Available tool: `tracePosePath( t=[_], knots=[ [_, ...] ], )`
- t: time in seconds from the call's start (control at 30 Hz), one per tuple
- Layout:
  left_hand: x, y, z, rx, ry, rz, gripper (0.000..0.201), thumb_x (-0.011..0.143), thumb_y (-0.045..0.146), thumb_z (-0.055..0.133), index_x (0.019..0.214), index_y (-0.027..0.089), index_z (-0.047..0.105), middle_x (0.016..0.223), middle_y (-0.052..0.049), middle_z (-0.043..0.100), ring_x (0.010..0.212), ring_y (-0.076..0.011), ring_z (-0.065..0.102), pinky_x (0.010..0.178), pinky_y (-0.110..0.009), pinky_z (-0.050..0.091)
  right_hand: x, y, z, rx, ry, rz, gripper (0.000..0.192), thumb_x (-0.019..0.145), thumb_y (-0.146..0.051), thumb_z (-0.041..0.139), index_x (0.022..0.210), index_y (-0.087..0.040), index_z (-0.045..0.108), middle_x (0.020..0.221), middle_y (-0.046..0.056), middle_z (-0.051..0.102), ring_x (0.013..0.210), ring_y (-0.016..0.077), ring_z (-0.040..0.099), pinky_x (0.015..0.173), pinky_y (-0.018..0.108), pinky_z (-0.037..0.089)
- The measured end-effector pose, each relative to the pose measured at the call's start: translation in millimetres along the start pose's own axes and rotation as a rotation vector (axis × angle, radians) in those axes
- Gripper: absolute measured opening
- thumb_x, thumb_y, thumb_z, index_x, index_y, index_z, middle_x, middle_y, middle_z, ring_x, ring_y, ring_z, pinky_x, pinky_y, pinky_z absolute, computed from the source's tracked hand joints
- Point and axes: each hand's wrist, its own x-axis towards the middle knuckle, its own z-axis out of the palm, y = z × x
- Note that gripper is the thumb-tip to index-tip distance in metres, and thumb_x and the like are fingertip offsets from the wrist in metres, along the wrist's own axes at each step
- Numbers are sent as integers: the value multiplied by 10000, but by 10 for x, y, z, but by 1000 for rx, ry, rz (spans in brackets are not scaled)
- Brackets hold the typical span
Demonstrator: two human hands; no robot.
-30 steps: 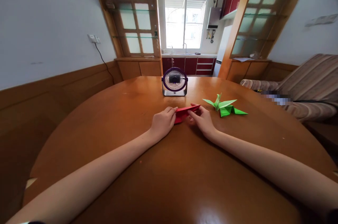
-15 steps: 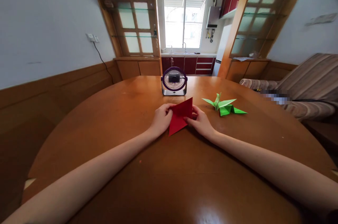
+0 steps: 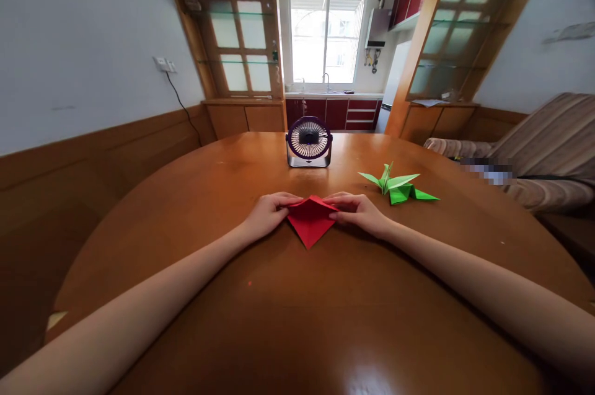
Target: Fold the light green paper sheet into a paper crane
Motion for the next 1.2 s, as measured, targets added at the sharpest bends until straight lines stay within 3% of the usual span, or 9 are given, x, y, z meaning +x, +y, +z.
tracePosePath(
  t=[0.23, 0.57, 0.67, 0.83, 0.9, 1.03, 1.2],
  knots=[
    [-77, -17, -93, 213, -307, 200, 402, 888, 172, 469, 1261, 267, 587, 1323, -56, 582, 1239, -183, 532, 1081, -415, 380, -116, -27, -236, -269, -221, -149, 336, 850, -323, 634, 1174, -236, 658, 1221, 105, 623, 1124, 203, 592, 983, 405, 468],
    [-67, -11, -193, 177, -479, 213, 418, 925, 255, 498, 1338, 318, 497, 1404, -36, 489, 1367, -197, 367, 1153, -474, 224, -148, -78, -349, -408, -352, -171, 352, 812, -315, 686, 1159, -260, 663, 1296, 73, 602, 1252, 243, 519, 1074, 466, 390],
    [-60, 24, -199, 138, -476, 182, 345, 930, 304, 499, 1266, 311, 575, 1371, -38, 525, 1348, -203, 399, 1147, -472, 236, -158, -57, -337, -442, -321, -185, 256, 859, -318, 627, 1101, -267, 695, 1286, 61, 610, 1233, 236, 539, 1071, 464, 398],
    [-21, 47, -60, 166, -266, 143, 310, 952, 354, 439, 996, 256, 730, 1130, -48, 701, 1143, -192, 604, 1038, -396, 414, -160, -19, -317, -519, -277, -266, 228, 841, -304, 654, 1060, -280, 713, 1214, 51, 657, 1183, 235, 581, 1072, 469, 390],
    [11, 45, 30, 273, -250, 194, 299, 943, 358, 458, 1086, 245, 695, 1176, -56, 681, 1155, -190, 593, 1051, -389, 398, -154, -9, -321, -567, -284, -301, 234, 842, -297, 653, 1069, -288, 708, 1207, 46, 662, 1179, 236, 582, 1074, 482, 375],
    [99, 77, 185, 457, -360, 227, 417, 957, 360, 414, 1339, 220, 508, 1427, -82, 468, 1334, -197, 421, 1142, -430, 251, -142, -1, -336, -644, -293, -344, 270, 847, -300, 643, 1113, -302, 687, 1206, 41, 663, 1173, 238, 578, 1059, 491, 368],
    [189, 120, 270, 588, -395, 205, 463, 977, 370, 331, 1378, 176, 459, 1453, -101, 430, 1368, -194, 367, 1165, -420, 172, -147, -3, -336, -699, -277, -393, 260, 861, -302, 623, 1110, -272, 693, 1153, 71, 678, 1086, 229, 603, 1022, 479, 385]
  ],
)
